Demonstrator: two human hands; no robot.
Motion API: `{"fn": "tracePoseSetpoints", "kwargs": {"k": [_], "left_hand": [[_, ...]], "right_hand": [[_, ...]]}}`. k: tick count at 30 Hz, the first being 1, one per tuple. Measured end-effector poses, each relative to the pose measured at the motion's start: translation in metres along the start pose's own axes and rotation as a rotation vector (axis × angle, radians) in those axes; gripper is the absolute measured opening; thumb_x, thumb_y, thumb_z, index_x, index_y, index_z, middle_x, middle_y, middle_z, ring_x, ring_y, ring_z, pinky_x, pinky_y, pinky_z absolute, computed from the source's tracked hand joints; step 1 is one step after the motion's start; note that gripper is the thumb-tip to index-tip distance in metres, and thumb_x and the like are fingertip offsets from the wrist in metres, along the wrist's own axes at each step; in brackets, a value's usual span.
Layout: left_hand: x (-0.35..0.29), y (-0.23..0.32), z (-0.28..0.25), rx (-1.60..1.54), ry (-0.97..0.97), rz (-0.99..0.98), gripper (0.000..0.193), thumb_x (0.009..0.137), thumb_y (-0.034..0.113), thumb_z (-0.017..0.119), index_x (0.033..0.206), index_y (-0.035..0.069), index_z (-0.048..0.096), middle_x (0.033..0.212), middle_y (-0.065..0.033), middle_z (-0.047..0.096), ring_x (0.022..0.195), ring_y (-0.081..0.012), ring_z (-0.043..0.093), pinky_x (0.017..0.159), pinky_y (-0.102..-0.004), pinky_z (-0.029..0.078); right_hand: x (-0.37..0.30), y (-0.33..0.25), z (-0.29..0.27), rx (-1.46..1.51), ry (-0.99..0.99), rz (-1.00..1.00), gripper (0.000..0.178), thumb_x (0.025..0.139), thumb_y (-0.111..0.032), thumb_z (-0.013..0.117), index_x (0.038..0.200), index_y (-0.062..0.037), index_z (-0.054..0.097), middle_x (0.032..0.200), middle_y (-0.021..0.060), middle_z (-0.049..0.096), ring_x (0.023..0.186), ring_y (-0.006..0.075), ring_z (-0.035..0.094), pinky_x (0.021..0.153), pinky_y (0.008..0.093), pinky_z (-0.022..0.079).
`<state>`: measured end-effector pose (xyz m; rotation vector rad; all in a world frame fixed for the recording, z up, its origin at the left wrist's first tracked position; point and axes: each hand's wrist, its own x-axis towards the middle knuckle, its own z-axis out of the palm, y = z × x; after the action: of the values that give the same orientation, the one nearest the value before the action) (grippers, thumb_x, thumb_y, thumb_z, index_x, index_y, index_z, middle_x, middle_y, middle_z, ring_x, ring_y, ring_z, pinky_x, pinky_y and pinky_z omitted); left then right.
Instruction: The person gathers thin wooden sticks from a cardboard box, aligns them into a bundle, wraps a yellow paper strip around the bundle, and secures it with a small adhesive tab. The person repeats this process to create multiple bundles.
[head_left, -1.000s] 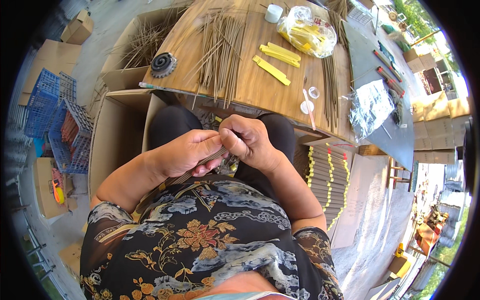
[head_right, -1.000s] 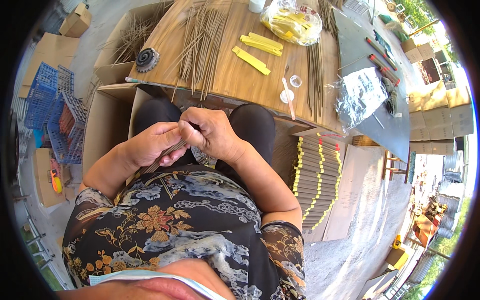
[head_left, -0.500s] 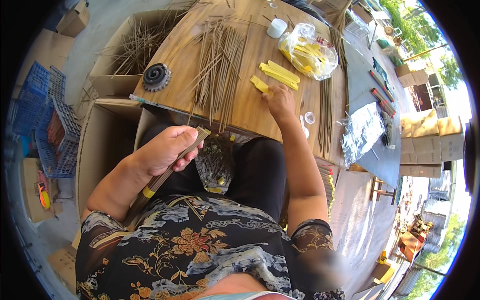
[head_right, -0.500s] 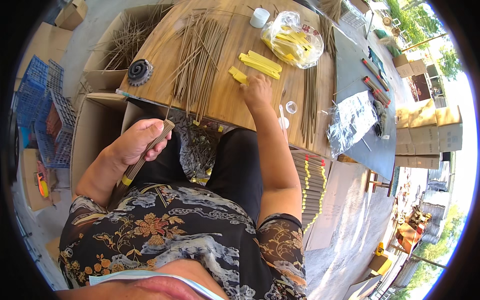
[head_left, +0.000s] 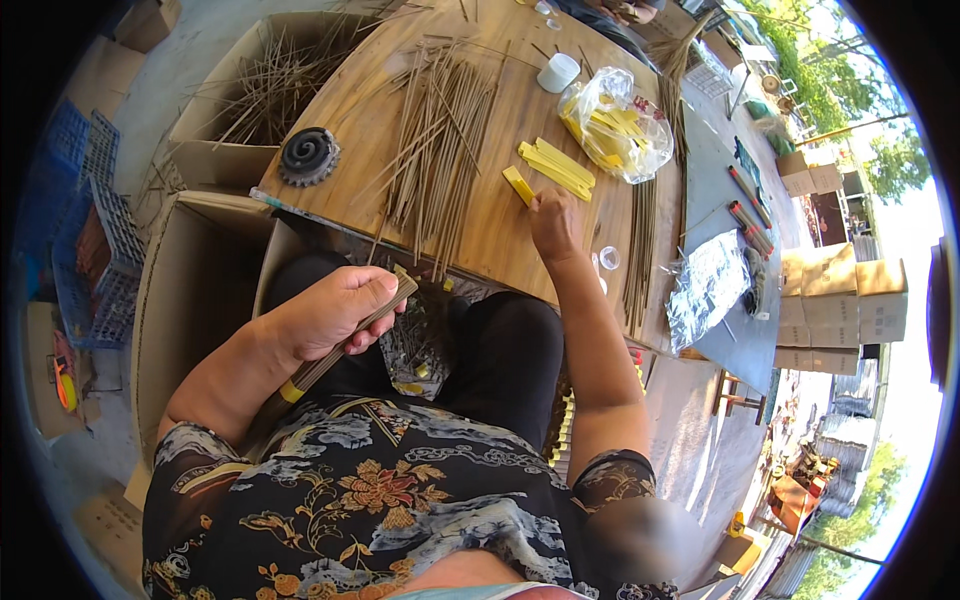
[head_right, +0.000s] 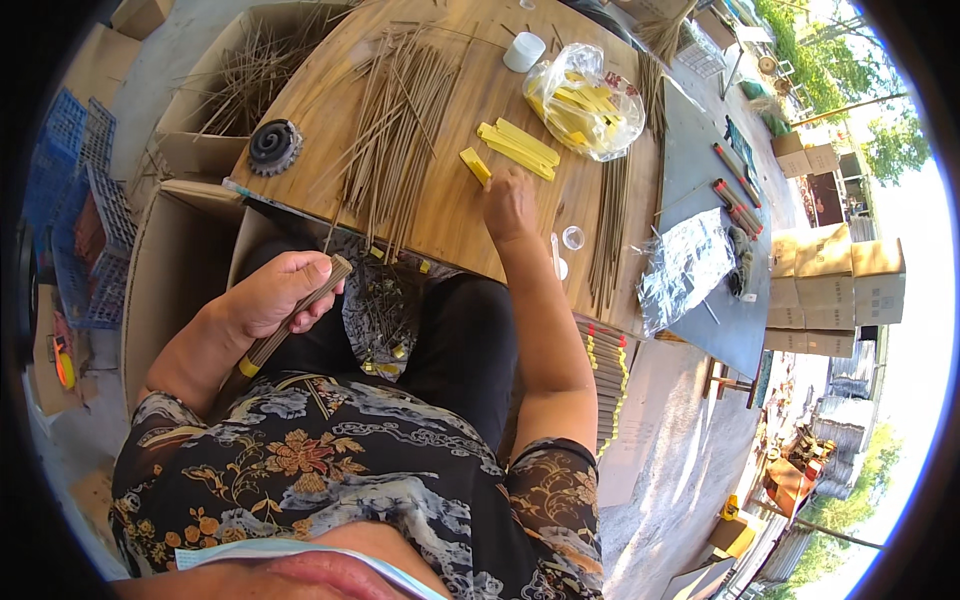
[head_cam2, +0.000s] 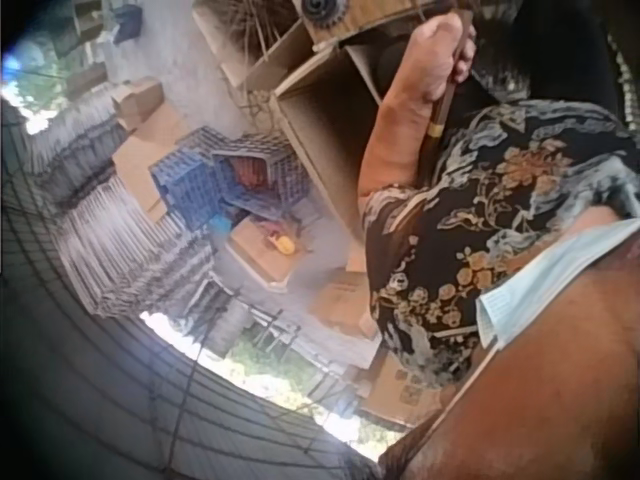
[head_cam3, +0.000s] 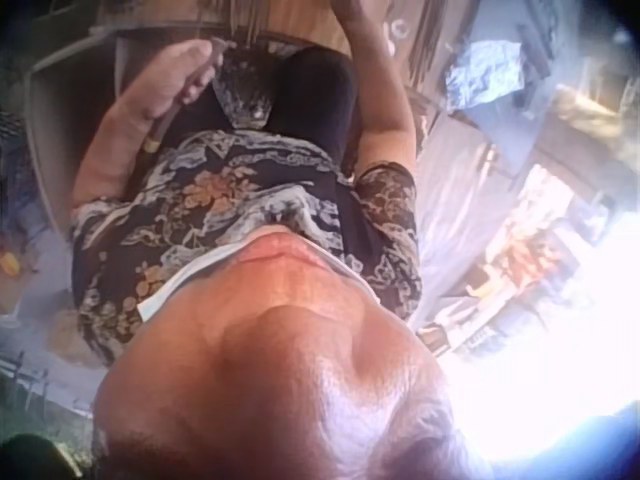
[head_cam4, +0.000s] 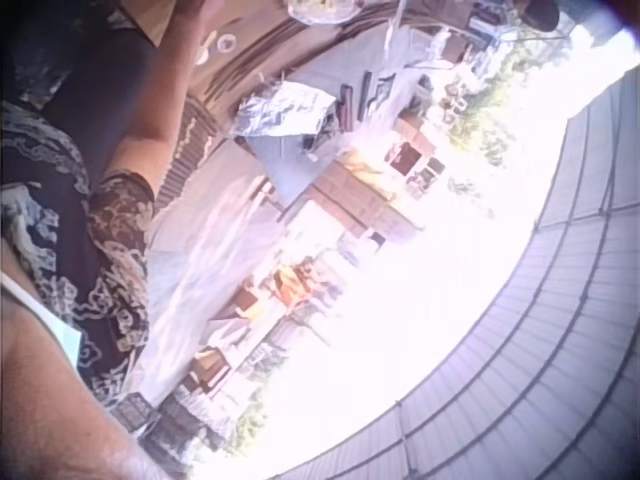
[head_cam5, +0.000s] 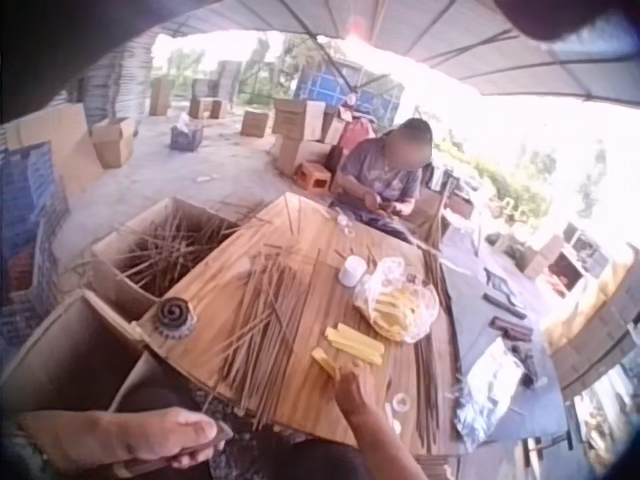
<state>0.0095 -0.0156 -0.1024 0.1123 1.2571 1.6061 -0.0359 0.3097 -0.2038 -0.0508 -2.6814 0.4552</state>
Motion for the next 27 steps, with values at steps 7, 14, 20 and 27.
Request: {"fn": "tracePoseSetpoints", "kwargs": {"k": [7, 14, 20, 27], "left_hand": [[-0.005, 0.002, 0.001, 0.023, 0.009, 0.047, 0.03, 0.092, 0.034, 0.042, 0.087, 0.004, 0.047, 0.058, -0.0001, 0.045, 0.043, -0.0038, 0.038, 0.038, -0.0162, 0.033], [-0.014, 0.005, 0.011, 0.078, 0.014, 0.118, 0.03, 0.092, 0.033, 0.04, 0.087, 0.004, 0.047, 0.059, 0.0004, 0.044, 0.044, -0.0035, 0.037, 0.039, -0.0157, 0.032], [-0.035, 0.003, 0.026, 0.175, 0.087, 0.236, 0.031, 0.093, 0.032, 0.037, 0.09, 0.003, 0.047, 0.061, 0.0009, 0.043, 0.047, -0.0024, 0.036, 0.042, -0.0144, 0.03], [-0.049, -0.006, 0.042, 0.173, 0.107, 0.325, 0.025, 0.093, 0.027, 0.042, 0.088, 0.004, 0.051, 0.06, 0.0023, 0.046, 0.047, -0.0016, 0.038, 0.041, -0.0149, 0.031]], "right_hand": [[0.0, -0.012, -0.011, 0.128, -0.1, 0.12, 0.009, 0.071, -0.01, 0.062, 0.075, -0.0031, 0.06, 0.08, 0.014, 0.058, 0.083, 0.032, 0.053, 0.074, 0.0393, 0.043], [0.001, -0.042, -0.06, 0.315, 0.252, 0.075, 0.01, 0.074, -0.009, 0.064, 0.081, -0.0018, 0.061, 0.081, 0.0131, 0.062, 0.079, 0.0259, 0.058, 0.072, 0.0325, 0.045], [-0.057, -0.163, -0.136, 1.276, -0.274, 0.38, 0.015, 0.084, -0.005, 0.055, 0.097, 0.0016, 0.057, 0.079, 0.0007, 0.059, 0.066, 0.0039, 0.052, 0.058, 0.017, 0.042], [-0.096, -0.21, -0.143, 1.393, -0.517, 0.435, 0.014, 0.085, -0.012, 0.057, 0.091, 0.0013, 0.057, 0.075, -0.0032, 0.056, 0.062, 0.0, 0.044, 0.053, 0.0145, 0.036]]}}
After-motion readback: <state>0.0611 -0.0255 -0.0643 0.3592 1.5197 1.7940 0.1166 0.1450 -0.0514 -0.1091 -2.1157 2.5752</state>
